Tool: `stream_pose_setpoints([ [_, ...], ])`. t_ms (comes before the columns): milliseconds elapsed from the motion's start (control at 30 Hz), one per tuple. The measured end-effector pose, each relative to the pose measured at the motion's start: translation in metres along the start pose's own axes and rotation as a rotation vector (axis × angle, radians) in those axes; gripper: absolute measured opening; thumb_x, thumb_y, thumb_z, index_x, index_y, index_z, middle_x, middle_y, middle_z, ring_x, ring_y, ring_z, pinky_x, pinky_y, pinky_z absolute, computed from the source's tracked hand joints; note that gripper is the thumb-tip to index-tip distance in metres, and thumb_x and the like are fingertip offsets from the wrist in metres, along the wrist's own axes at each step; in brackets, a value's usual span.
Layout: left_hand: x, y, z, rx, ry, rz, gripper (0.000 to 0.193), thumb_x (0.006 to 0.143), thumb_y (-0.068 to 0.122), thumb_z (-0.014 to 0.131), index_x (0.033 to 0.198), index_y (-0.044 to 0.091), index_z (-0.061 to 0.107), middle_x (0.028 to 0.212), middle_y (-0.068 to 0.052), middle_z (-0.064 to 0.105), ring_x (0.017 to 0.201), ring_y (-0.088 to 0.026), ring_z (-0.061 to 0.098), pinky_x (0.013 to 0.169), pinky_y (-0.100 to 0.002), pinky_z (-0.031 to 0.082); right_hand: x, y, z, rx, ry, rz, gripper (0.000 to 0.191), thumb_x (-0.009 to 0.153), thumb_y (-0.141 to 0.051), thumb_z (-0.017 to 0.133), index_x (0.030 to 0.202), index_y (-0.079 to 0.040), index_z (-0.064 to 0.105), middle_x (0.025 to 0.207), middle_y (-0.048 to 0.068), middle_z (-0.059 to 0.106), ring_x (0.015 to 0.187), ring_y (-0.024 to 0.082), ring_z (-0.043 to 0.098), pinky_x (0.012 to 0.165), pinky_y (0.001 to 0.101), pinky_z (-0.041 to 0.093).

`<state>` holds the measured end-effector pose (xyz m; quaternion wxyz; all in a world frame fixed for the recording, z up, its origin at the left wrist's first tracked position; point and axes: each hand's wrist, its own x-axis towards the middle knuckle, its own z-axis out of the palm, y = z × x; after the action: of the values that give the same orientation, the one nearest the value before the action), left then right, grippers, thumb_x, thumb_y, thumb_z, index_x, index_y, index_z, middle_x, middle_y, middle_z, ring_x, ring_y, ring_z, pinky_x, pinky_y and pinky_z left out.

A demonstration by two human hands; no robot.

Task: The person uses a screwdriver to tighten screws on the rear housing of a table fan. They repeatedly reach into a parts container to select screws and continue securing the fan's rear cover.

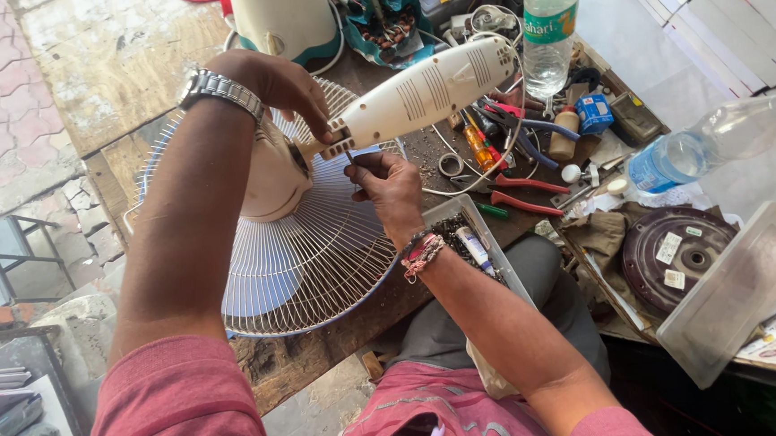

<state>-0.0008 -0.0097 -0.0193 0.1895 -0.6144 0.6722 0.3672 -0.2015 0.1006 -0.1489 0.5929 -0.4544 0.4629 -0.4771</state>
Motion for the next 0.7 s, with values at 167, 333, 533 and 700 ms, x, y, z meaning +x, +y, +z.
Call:
stream_pose_setpoints([
  [167, 0.003, -0.001, -0.001, -0.012, -0.008, 0.014, 0.07, 0.065, 0.058, 0.083, 0.128, 0.029, 0.075, 0.137, -0.005, 0.07, 0.13, -0.031, 0.061, 0.101, -0.054, 0.053, 0.007, 0.0, 0.008, 0.094, -0.003, 0.041, 0.02, 0.088, -0.008, 0.076, 0.106, 0.0, 0.074, 0.092, 0.008, 0.079, 0.076, 0.011, 0.075, 0.053, 0.0242, 0.062],
  [333, 0.006, -0.002, 0.002, -0.014, 0.009, 0.001, 0.072, 0.065, 0.058, 0.084, 0.129, 0.027, 0.074, 0.139, -0.008, 0.068, 0.133, -0.034, 0.058, 0.104, -0.058, 0.049, 0.007, 0.008, 0.01, 0.032, 0.0, 0.007, 0.017, 0.091, -0.012, 0.074, 0.106, -0.002, 0.074, 0.09, 0.007, 0.079, 0.071, 0.009, 0.073, 0.047, 0.0238, 0.057],
  [533, 0.002, 0.0, 0.002, -0.032, 0.002, 0.0, 0.071, 0.063, 0.058, 0.084, 0.126, 0.026, 0.077, 0.138, -0.008, 0.069, 0.133, -0.034, 0.058, 0.104, -0.058, 0.049, 0.005, 0.013, 0.009, -0.254, -0.001, -0.119, 0.017, 0.1, -0.021, 0.067, 0.104, -0.007, 0.075, 0.082, 0.001, 0.079, 0.052, 0.004, 0.06, 0.041, 0.0211, 0.046],
  [700, -0.004, 0.004, 0.001, 0.003, 0.007, 0.015, 0.069, 0.064, 0.058, 0.084, 0.125, 0.026, 0.076, 0.137, -0.007, 0.07, 0.131, -0.032, 0.061, 0.103, -0.053, 0.051, 0.001, 0.008, 0.008, -0.403, -0.031, -0.096, 0.026, 0.105, -0.029, 0.061, 0.101, -0.008, 0.075, 0.079, -0.001, 0.079, 0.05, 0.003, 0.058, 0.041, 0.0224, 0.045],
])
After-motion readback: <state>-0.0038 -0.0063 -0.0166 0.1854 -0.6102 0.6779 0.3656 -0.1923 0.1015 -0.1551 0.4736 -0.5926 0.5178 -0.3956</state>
